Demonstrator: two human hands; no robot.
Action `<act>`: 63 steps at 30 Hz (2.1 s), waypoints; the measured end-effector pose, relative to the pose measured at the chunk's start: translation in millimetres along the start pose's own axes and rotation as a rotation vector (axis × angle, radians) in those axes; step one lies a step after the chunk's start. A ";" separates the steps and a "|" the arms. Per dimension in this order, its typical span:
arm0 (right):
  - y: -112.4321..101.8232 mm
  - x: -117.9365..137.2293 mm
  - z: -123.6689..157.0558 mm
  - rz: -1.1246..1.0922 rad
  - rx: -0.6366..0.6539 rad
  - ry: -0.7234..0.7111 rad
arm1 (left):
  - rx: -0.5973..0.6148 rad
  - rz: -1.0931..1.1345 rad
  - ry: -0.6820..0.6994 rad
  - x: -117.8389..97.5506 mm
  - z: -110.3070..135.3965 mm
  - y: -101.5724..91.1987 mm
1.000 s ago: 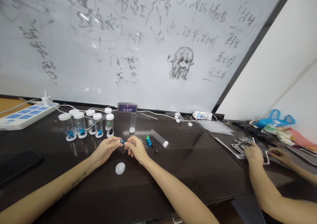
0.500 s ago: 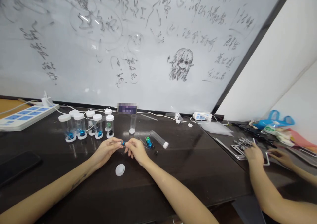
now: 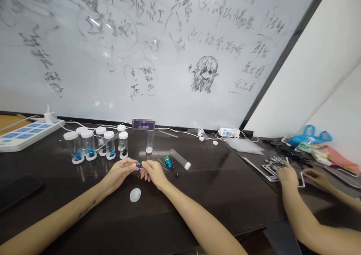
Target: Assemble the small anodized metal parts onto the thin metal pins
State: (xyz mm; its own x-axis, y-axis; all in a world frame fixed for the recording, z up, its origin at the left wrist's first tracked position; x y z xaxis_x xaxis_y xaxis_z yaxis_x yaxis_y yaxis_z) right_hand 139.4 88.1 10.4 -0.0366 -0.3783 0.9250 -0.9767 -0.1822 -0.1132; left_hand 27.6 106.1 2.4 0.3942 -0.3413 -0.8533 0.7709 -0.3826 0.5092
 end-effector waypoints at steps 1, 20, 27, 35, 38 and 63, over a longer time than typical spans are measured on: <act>-0.1 -0.7 0.0 0.000 -0.001 0.002 | -0.003 0.000 -0.002 0.3 -0.3 -0.3; -0.4 4.4 1.0 -0.003 -0.004 -0.015 | -0.002 0.007 -0.006 0.0 0.9 0.7; -2.4 5.0 0.6 -0.043 -0.032 -0.041 | -0.002 0.004 -0.005 -0.1 0.6 0.0; -4.8 4.7 -0.1 -0.018 -0.051 -0.055 | -0.021 0.012 -0.002 -1.4 1.0 -0.3; -4.1 7.0 0.2 -0.012 -0.053 -0.057 | -0.026 0.017 0.011 -2.6 2.3 -1.1; -4.4 8.0 -0.5 -0.009 -0.074 -0.045 | -0.001 0.029 0.010 1.0 -3.1 -4.4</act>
State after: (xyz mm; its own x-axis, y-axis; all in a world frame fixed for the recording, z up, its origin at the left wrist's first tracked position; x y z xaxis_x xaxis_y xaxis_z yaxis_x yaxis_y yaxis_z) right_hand 143.3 86.3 18.5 -0.0197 -0.4173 0.9086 -0.9899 -0.1192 -0.0762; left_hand 26.2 110.1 -1.0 0.4217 -0.3435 -0.8392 0.7595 -0.3717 0.5338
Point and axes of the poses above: each hand's wrist, its own z-axis away from the middle knuckle, its own y-axis out of the palm, x = y × z, the point moved 10 cm from there along -z, towards the middle knuckle, and after that the axes turned 13 degrees about -y, right-handed, at the moved point
